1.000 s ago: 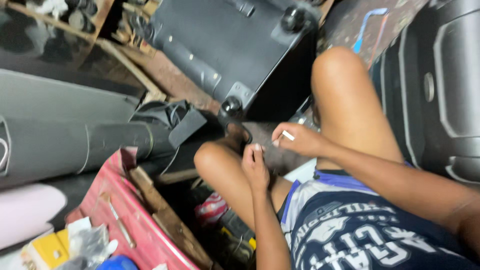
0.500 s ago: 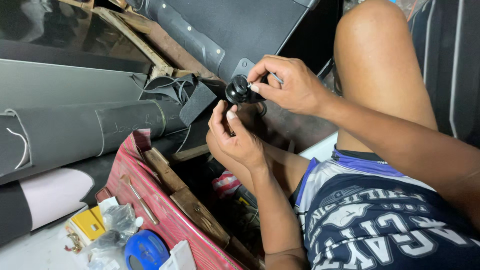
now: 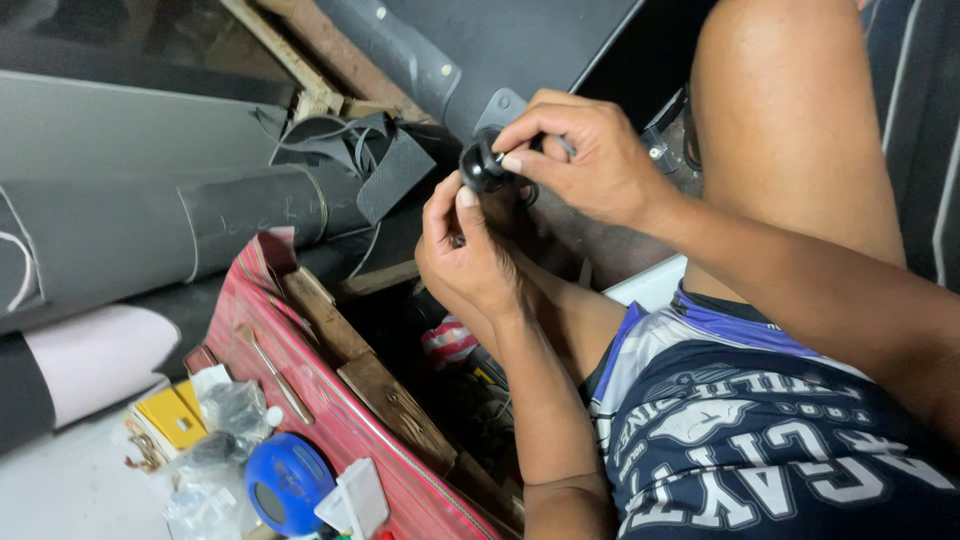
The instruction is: The person sits on the floor and uses a small metal tool to adjust the axle of a suitcase wheel. They repeatedly insert the tool into the wheel hub, rotate it, and test the wheel's movement.
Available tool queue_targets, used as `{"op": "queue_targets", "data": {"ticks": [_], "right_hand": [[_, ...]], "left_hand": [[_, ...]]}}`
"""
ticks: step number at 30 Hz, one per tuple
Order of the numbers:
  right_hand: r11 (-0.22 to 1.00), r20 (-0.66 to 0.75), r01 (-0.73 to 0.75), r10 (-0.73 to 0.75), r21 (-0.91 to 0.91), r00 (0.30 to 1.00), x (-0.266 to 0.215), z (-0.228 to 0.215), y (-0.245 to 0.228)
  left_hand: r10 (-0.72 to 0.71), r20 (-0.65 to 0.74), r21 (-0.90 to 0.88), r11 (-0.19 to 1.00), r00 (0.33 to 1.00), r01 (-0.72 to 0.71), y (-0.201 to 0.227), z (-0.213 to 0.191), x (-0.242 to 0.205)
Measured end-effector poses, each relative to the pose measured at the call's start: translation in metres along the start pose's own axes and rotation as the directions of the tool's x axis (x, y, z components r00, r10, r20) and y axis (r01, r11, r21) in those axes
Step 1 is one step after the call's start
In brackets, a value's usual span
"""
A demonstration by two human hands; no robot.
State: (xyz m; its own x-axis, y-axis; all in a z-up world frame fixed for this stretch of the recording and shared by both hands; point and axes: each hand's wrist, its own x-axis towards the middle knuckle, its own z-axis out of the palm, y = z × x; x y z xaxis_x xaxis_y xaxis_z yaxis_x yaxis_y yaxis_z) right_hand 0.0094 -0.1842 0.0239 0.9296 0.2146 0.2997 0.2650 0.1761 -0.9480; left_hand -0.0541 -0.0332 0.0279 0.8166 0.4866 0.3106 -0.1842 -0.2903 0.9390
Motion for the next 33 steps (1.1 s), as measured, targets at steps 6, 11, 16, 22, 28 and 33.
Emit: {"op": "queue_targets", "data": {"ticks": [6, 11, 16, 22, 28, 33], "right_hand": [[0.998, 0.01, -0.048, 0.047, 0.047, 0.999, -0.002, -0.001, 0.001], [0.998, 0.002, -0.066, 0.066, 0.022, 0.998, -0.003, -0.001, 0.005], [0.997, -0.02, -0.08, 0.08, -0.005, 0.997, -0.009, 0.008, 0.006], [0.97, 0.009, 0.125, -0.125, -0.209, 0.992, -0.024, 0.009, -0.001], [0.987, 0.06, 0.136, -0.132, -0.082, 0.99, -0.026, 0.007, -0.007], [0.981, 0.071, -0.111, 0.101, 0.159, 0.992, -0.027, 0.001, -0.002]], "left_hand": [[-0.086, -0.023, -0.224, 0.972, 0.996, 0.078, -0.018, -0.002, 0.003], [-0.092, -0.017, -0.29, 0.954, 0.996, 0.083, -0.017, 0.001, 0.007], [-0.023, -0.084, -0.159, 0.987, 0.996, 0.01, -0.001, 0.007, 0.005], [0.238, -0.022, 0.236, 0.945, 0.971, -0.226, 0.025, 0.003, -0.007], [0.333, -0.004, 0.329, 0.891, 0.943, -0.313, 0.026, 0.013, -0.005], [0.297, -0.019, 0.309, 0.91, 0.955, -0.277, 0.017, 0.014, -0.002]]}}
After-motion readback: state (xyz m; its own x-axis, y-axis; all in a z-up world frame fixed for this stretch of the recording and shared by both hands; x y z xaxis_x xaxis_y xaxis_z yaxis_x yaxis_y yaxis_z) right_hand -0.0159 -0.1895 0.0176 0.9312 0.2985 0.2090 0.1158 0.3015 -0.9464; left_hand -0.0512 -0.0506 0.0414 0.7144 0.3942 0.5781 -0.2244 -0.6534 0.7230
